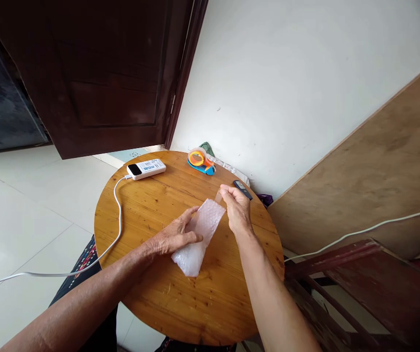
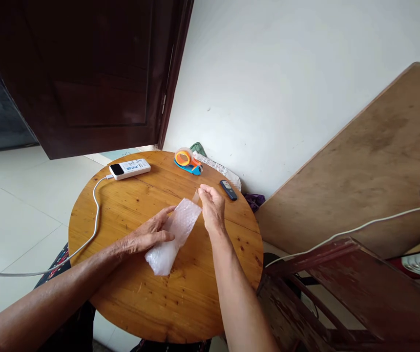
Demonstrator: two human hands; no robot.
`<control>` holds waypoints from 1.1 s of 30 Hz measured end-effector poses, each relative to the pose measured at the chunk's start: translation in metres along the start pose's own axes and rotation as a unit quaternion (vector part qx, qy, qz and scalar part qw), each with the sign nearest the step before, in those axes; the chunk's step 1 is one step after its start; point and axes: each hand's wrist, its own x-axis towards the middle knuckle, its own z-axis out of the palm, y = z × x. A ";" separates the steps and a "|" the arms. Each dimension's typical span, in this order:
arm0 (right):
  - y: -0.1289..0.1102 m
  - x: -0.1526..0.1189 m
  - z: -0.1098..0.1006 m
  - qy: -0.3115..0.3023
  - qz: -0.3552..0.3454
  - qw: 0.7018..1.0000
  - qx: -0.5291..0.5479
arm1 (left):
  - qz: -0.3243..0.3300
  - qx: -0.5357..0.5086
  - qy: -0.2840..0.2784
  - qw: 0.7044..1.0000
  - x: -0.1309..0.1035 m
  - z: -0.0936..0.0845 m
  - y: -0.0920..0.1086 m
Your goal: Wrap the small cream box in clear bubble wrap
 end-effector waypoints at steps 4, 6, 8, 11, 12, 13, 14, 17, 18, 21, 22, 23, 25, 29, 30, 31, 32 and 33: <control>0.022 0.011 0.002 0.052 0.058 0.997 -0.001 | -0.001 -0.054 0.001 0.999 0.002 0.002 0.000; 0.032 0.010 0.000 0.059 0.066 0.996 -0.009 | -0.016 -0.039 0.004 0.999 0.003 0.001 -0.001; 0.037 0.004 -0.006 0.075 0.069 0.995 -0.016 | -0.054 -0.013 0.022 0.998 0.004 0.000 -0.002; 0.030 -0.014 -0.017 0.101 0.057 0.992 -0.044 | -0.092 -0.004 0.072 0.993 0.005 -0.001 -0.003; 0.024 -0.022 -0.020 0.091 0.048 0.992 -0.073 | -0.093 -0.010 0.083 0.992 0.005 -0.001 -0.002; 0.017 -0.032 -0.022 0.058 0.039 0.991 -0.110 | -0.094 -0.013 0.090 0.991 0.004 -0.001 -0.002; 0.009 -0.041 -0.021 0.011 0.029 0.987 -0.155 | -0.093 -0.012 0.093 0.991 0.004 -0.001 -0.001; -0.008 -0.066 -0.013 -0.073 -0.045 0.952 -0.295 | -0.078 0.002 0.087 0.993 0.003 -0.001 -0.001; -0.009 -0.071 -0.010 -0.079 -0.064 0.941 -0.323 | -0.071 0.000 0.085 0.994 0.003 -0.001 -0.002; -0.001 -0.073 -0.010 -0.057 -0.072 0.932 -0.350 | -0.050 -0.029 0.101 0.993 0.005 -0.002 -0.005; 0.005 -0.071 -0.014 -0.042 -0.063 0.936 -0.343 | -0.046 -0.032 0.111 0.992 0.006 -0.003 -0.006; 0.011 -0.067 -0.019 -0.028 -0.053 0.942 -0.330 | -0.041 -0.029 0.124 0.991 0.007 -0.004 -0.008; 0.022 -0.062 -0.029 -0.019 -0.036 0.953 -0.300 | -0.029 -0.003 0.153 0.988 0.010 -0.007 -0.010; 0.032 -0.059 -0.038 -0.026 -0.026 0.956 -0.291 | -0.017 0.101 0.188 0.977 0.010 -0.012 -0.012; 0.032 -0.059 -0.037 -0.022 -0.025 0.954 -0.297 | -0.010 0.139 0.193 0.971 0.010 -0.012 -0.012; 0.032 -0.060 -0.035 -0.017 -0.025 0.953 -0.302 | 0.002 0.182 0.199 0.963 0.009 -0.012 -0.011; 0.032 -0.061 -0.034 -0.012 -0.024 0.952 -0.303 | 0.017 0.228 0.206 0.952 0.007 -0.012 -0.009; 0.031 -0.062 -0.033 -0.009 -0.024 0.953 -0.302 | 0.030 0.271 0.212 0.939 0.006 -0.011 -0.008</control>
